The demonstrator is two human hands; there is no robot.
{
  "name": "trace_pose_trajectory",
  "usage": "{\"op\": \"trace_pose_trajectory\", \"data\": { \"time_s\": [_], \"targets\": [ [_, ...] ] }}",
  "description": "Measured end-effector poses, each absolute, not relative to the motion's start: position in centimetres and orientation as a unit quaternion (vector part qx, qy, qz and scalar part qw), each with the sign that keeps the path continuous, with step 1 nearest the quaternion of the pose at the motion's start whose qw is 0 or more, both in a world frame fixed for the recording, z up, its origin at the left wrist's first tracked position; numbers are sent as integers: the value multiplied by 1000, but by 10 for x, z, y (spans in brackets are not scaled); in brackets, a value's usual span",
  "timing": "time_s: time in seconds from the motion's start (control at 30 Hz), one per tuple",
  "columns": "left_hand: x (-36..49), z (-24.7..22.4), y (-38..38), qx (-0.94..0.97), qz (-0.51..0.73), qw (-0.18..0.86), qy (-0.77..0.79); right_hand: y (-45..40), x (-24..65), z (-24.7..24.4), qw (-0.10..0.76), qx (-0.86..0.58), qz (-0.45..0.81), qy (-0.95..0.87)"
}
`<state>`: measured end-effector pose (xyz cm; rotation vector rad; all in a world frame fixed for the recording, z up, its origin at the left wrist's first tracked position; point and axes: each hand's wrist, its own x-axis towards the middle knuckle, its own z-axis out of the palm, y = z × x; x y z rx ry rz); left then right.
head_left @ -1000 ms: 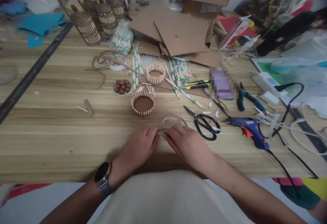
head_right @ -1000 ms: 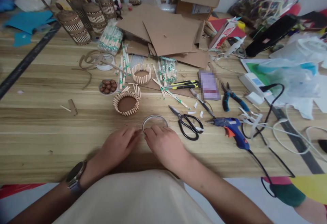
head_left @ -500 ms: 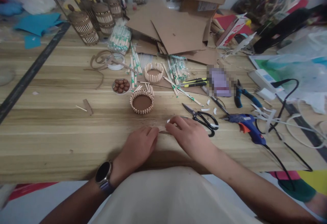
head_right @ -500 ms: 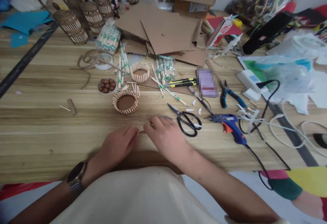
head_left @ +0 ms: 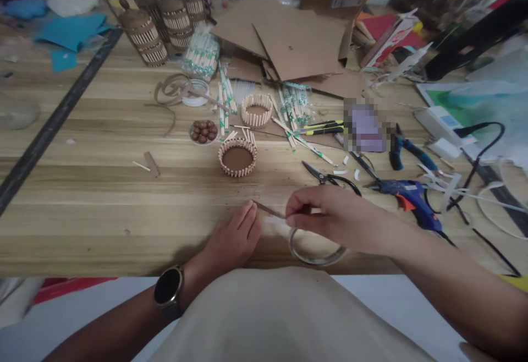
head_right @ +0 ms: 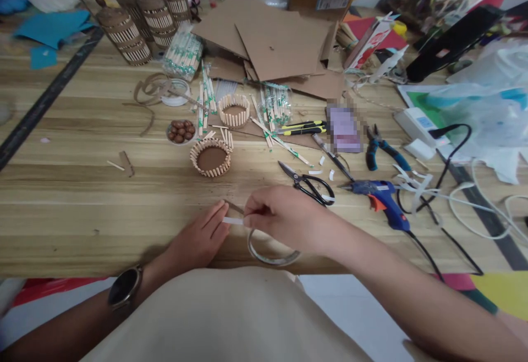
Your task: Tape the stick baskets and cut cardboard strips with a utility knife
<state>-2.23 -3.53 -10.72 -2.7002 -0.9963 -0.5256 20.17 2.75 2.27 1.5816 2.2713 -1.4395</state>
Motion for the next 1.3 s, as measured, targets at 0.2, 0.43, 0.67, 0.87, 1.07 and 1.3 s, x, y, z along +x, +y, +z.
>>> {"op": "trace_pose_trajectory", "data": {
  "time_s": [0.2, 0.43, 0.67, 0.87, 1.07, 1.3],
  "targets": [
    [-21, -111, -38, -913, -161, 107, -358, 39, 181, -38, 15, 503, -548, 668],
    [-24, -118, -37, -906, -148, 97, -384, 61, 188, -49, 32, 505, -553, 662],
    [-28, -116, -39, -921, -97, 114, -360, 70, 174, -49, 40, 496, -495, 712],
    [-28, -114, -42, -917, -105, 108, -369, 76, 161, -50, 88, 497, -456, 733],
    [-30, -117, -45, -911, -123, 110, -379, 80, 156, -46, 126, 495, -442, 737],
    [-30, -117, -46, -909, -123, 112, -381, 81, 154, -48, 148, 505, -471, 709]
  ]
}}
